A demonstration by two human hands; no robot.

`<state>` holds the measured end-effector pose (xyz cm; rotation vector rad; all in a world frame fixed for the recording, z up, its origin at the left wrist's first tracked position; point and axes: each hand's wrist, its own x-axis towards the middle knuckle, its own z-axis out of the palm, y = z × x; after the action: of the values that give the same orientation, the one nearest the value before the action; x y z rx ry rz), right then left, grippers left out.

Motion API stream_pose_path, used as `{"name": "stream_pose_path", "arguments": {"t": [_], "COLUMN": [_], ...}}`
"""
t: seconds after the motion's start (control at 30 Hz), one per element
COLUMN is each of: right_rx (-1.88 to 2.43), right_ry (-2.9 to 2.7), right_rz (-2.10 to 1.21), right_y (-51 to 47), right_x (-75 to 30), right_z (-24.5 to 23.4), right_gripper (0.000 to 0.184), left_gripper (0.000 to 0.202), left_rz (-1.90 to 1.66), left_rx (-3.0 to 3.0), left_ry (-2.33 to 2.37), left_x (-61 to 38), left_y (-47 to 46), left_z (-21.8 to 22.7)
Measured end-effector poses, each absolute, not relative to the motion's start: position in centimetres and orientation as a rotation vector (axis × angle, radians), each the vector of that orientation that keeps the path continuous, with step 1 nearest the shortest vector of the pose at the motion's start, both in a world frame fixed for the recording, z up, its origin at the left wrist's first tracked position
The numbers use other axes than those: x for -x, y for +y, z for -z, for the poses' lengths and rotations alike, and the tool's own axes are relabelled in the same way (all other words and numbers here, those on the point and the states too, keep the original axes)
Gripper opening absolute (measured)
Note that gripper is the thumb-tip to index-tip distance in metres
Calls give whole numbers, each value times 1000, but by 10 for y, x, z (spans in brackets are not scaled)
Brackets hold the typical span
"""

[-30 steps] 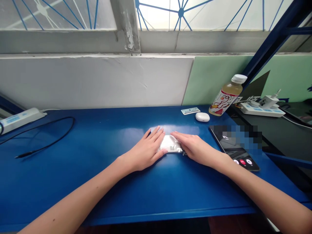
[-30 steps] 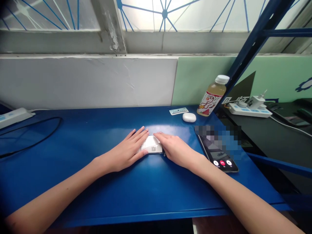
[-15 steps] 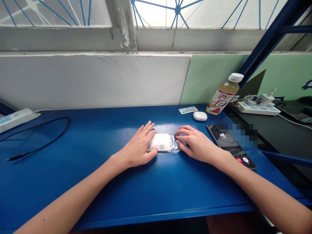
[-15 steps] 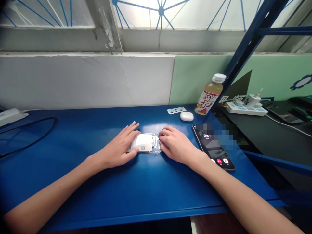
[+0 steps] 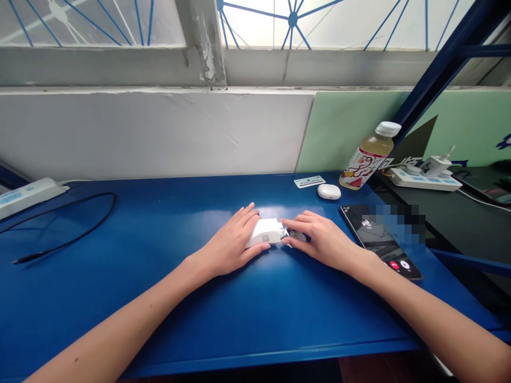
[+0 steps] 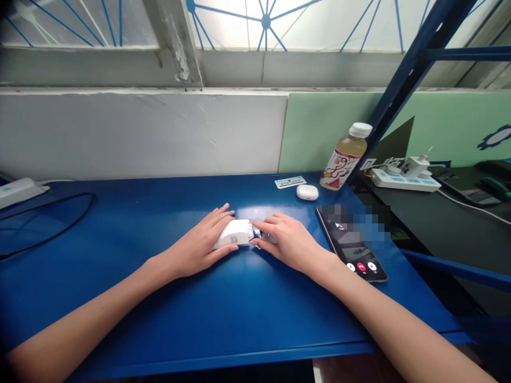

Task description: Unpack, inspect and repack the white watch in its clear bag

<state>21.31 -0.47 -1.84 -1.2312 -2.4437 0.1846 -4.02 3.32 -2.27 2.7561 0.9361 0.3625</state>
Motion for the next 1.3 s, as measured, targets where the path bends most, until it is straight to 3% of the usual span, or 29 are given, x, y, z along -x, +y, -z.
{"name": "stream_pose_path", "arguments": {"t": [0.2,0.57,0.8,1.1,1.3], "right_rx": [1173,1191,1189,1151,1161], "right_ry": [-2408,-2536,-2499,-2502,-2367], "right_rz": [-100,-16,-147,-185,-128], "right_y": [-6,3,-3,-4,-1], "right_x": [-210,-237,-225,-211,-221], "right_z": [21,-2,4,19,6], "right_gripper": [19,14,28,16,28], "left_gripper": [55,61,56,53,43], "left_rz": [-411,-384,-387,-446,-479], "left_rx": [-2796,-2753,-2723,-2622,-2492], "left_ry": [904,1014,1005,967,991], "left_x": [37,43,42,39,42], "left_y": [30,36,34,31,37], "left_z": [23,17,16,16,6]}}
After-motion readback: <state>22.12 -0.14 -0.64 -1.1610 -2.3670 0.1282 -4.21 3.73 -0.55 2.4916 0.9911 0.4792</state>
